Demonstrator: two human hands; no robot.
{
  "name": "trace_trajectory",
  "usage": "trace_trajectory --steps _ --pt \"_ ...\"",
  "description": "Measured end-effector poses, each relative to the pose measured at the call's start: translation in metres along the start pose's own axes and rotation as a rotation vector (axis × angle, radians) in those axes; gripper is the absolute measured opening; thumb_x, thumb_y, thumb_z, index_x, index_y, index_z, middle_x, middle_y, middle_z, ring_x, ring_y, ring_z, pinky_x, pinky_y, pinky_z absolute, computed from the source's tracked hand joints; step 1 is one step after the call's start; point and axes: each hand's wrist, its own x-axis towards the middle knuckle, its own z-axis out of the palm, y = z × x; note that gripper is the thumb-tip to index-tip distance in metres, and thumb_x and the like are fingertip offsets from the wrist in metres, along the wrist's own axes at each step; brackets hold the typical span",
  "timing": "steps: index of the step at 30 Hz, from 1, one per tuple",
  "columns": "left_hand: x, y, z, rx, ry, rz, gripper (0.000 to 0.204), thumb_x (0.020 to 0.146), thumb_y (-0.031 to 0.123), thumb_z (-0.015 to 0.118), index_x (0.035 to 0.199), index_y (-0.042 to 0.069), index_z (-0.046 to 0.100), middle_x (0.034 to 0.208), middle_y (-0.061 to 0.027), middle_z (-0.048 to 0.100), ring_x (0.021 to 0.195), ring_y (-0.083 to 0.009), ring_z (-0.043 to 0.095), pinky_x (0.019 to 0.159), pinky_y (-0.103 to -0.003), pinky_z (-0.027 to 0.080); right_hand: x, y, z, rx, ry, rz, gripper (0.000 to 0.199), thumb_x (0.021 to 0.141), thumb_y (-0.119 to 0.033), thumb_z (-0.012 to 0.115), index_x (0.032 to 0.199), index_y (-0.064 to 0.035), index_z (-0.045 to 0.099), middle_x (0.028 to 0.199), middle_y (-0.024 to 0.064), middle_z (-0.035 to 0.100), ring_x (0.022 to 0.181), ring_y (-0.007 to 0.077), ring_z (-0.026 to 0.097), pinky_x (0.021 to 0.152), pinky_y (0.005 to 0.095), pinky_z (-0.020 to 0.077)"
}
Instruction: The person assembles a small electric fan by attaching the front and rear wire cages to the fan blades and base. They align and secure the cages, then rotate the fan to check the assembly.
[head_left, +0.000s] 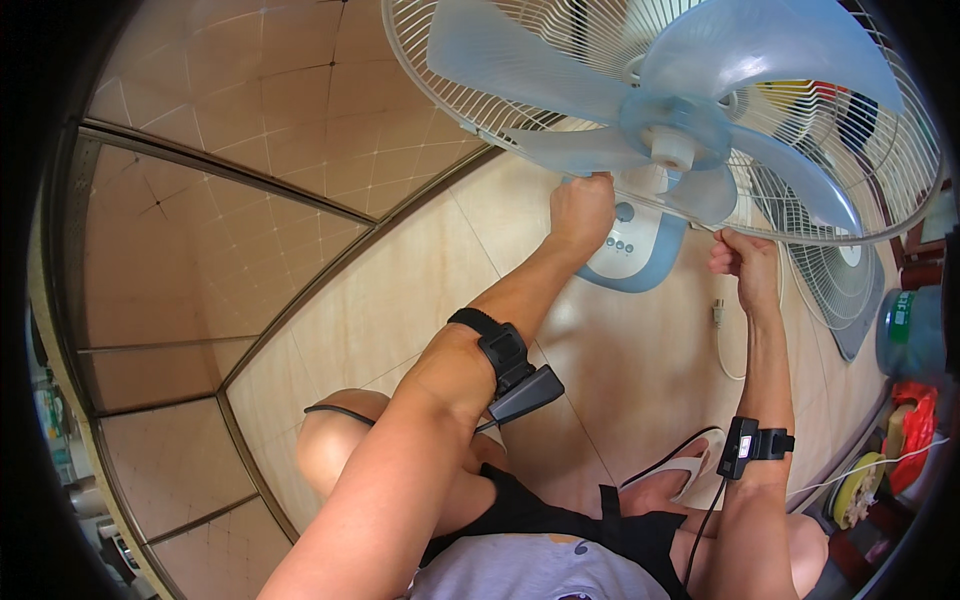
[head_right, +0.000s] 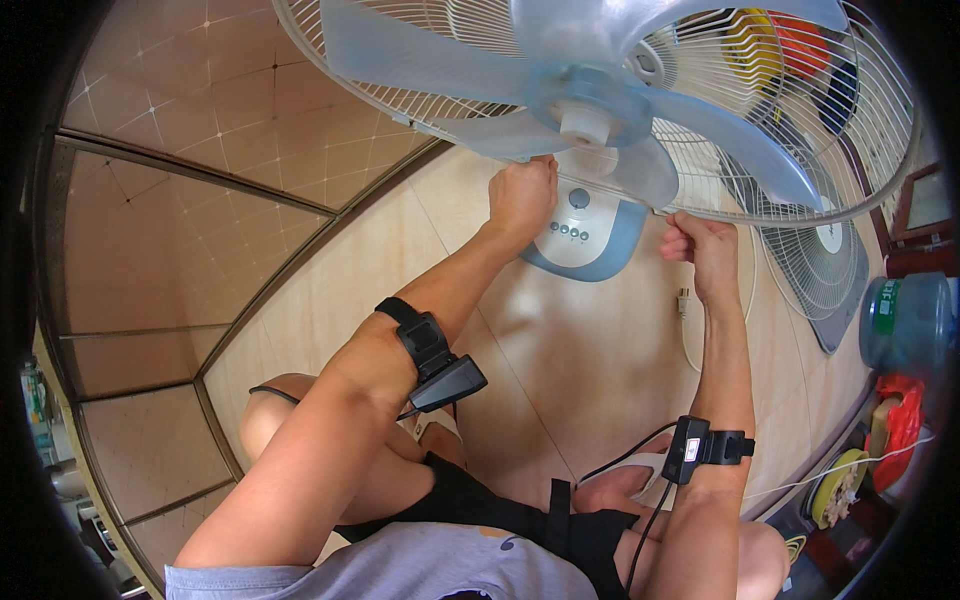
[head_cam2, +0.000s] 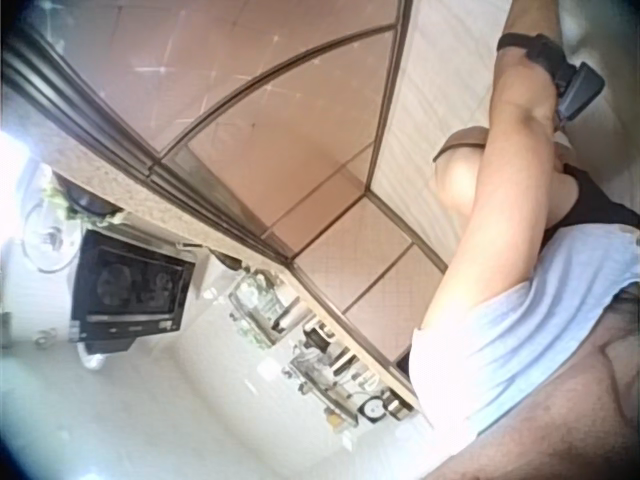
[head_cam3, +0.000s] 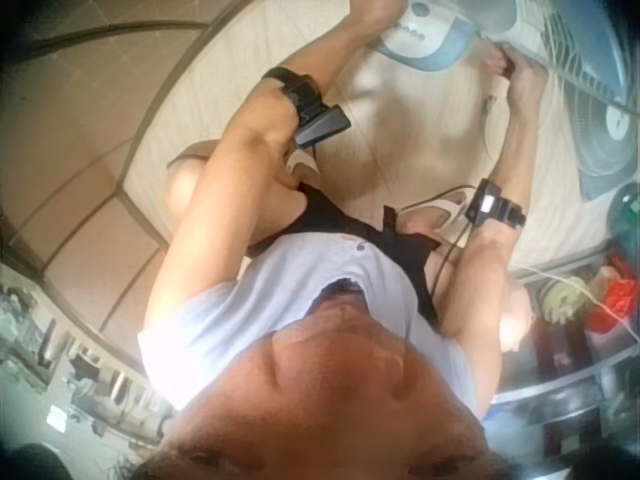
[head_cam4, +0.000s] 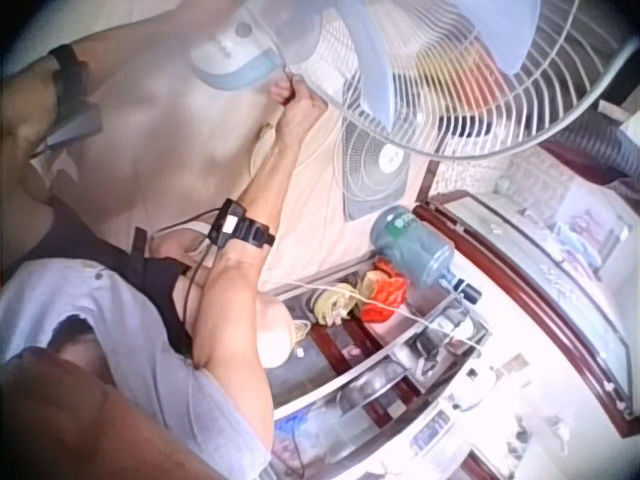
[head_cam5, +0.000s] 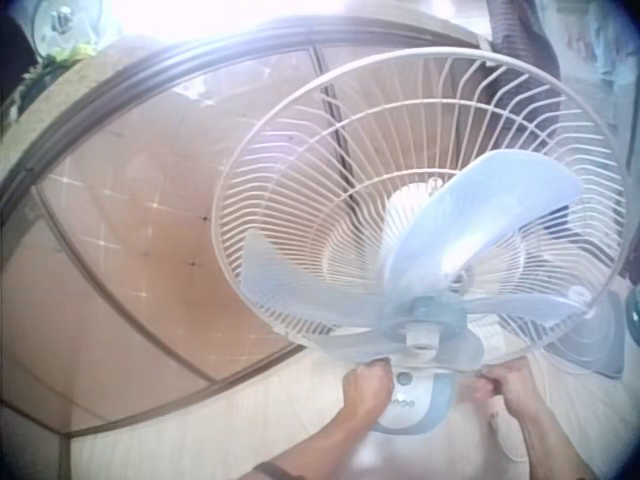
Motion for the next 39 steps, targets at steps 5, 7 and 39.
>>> trace_trajectory --steps 5,7,39 --pt "0.001 -0.001 0.0 -0.004 0.006 -0.008 0.02 0.095 0.018 0.058 0.091 0.003 0.07 0.071 -0.0214 0.068 0.066 -0.0403 0.067 0.064 -0.05 0.054 0.0 -0.002 -0.002 -0.011 0.006 -0.011 0.022 0.091 -0.016 0.062 0.089 0.004 0.071 0.07 0.0088 0.067 0.053 0.0155 0.063 0.052 0.0266 0.0532" --pt "0.001 -0.001 0.0 -0.003 0.009 -0.001 0.02 0.094 0.018 0.058 0.09 0.003 0.07 0.07 -0.0213 0.067 0.065 -0.0402 0.067 0.063 -0.05 0.054 0.001 -0.001 -0.003 -0.016 0.005 -0.018 0.022 0.09 -0.016 0.063 0.089 0.0043 0.071 0.069 0.0088 0.067 0.052 0.0154 0.063 0.051 0.0265 0.0528" --pt "0.005 0.015 -0.007 -0.1 0.014 0.005 0.013 0.074 0.002 0.061 0.084 0.001 0.069 0.08 -0.0224 0.07 0.075 -0.038 0.071 0.066 -0.047 0.057 0.01 0.014 -0.002 0.06 -0.04 -0.061 0.023 0.093 -0.019 0.066 0.097 0.0029 0.07 0.075 0.0085 0.069 0.059 0.0151 0.065 0.056 0.0267 0.0564"
